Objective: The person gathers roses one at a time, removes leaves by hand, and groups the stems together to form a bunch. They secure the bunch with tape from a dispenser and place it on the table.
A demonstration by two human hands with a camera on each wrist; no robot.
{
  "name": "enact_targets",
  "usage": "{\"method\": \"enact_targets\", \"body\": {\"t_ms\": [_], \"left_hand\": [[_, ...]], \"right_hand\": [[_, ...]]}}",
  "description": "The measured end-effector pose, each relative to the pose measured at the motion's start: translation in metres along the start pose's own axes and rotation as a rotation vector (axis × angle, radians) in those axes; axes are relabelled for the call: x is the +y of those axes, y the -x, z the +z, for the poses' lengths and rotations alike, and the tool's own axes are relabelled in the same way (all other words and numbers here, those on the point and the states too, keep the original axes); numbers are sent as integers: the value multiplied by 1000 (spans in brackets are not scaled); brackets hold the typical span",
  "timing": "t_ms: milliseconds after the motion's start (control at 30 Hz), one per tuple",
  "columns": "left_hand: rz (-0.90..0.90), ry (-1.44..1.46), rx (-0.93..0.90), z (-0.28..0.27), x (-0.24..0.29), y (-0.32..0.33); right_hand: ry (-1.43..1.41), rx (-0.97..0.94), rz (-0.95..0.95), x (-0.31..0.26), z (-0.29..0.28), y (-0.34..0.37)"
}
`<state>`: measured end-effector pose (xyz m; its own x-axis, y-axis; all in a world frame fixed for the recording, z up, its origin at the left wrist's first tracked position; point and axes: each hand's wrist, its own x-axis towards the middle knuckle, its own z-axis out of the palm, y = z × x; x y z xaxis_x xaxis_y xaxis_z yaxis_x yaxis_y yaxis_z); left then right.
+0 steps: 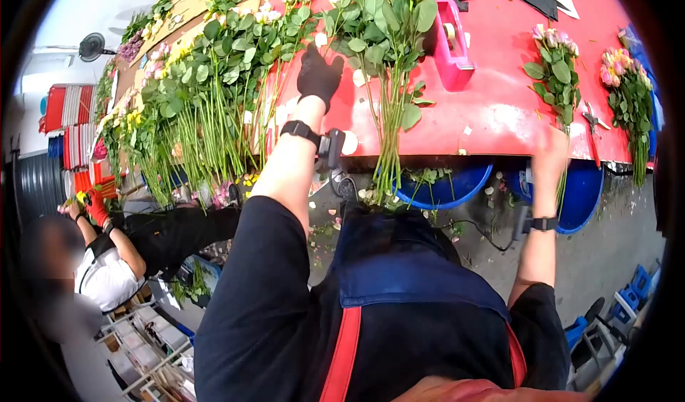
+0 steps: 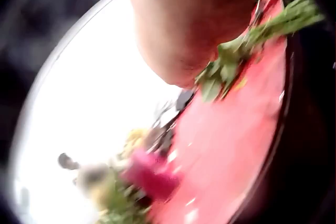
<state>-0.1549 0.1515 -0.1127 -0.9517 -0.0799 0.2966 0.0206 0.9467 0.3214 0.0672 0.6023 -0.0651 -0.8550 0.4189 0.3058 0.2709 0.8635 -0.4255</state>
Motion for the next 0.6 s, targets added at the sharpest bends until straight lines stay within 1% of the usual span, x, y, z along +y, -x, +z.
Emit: {"method": "enact_targets", "body": {"t_ms": [33,67,100,133,200,267,300,333,400,433,467,533,600], "left_hand": [[-90,135,-215,8,-12,-9],[-179,267,-434,16,-23,-17],[-12,270,-469,36,-43,-22],[154,272,-497,63,-66,-25],[91,537,-601,54,-66,-22],[-371,1058,-733,-31,-10,1],[-468,1116,-754,-49,-1,8],[-563,1175,-778,-59,2,14],[-582,1320,-833,-68,-5,25],[-582,1385,-899,-74,-8,31],[-552,1435,-923,-80,-8,36],[-562,1436,-966,-99,-5,44],[-536,1505,-1017,-97,-10,54]], "right_hand": [[-211,-153,42,-23,29,7],[-425,-235,17,-66,56,19],[-413,-355,-6,-118,69,21],[-478,-472,-48,-168,70,19],[-281,-511,75,-214,112,10],[-222,-482,197,-236,145,1],[-198,-481,243,-249,145,-2],[-233,-385,237,-246,153,-2],[-299,-194,222,-231,174,2],[-296,-60,213,-240,167,6],[-304,31,145,-244,160,11],[-322,206,-2,-245,148,18],[-471,4,84,-257,123,28]]}}
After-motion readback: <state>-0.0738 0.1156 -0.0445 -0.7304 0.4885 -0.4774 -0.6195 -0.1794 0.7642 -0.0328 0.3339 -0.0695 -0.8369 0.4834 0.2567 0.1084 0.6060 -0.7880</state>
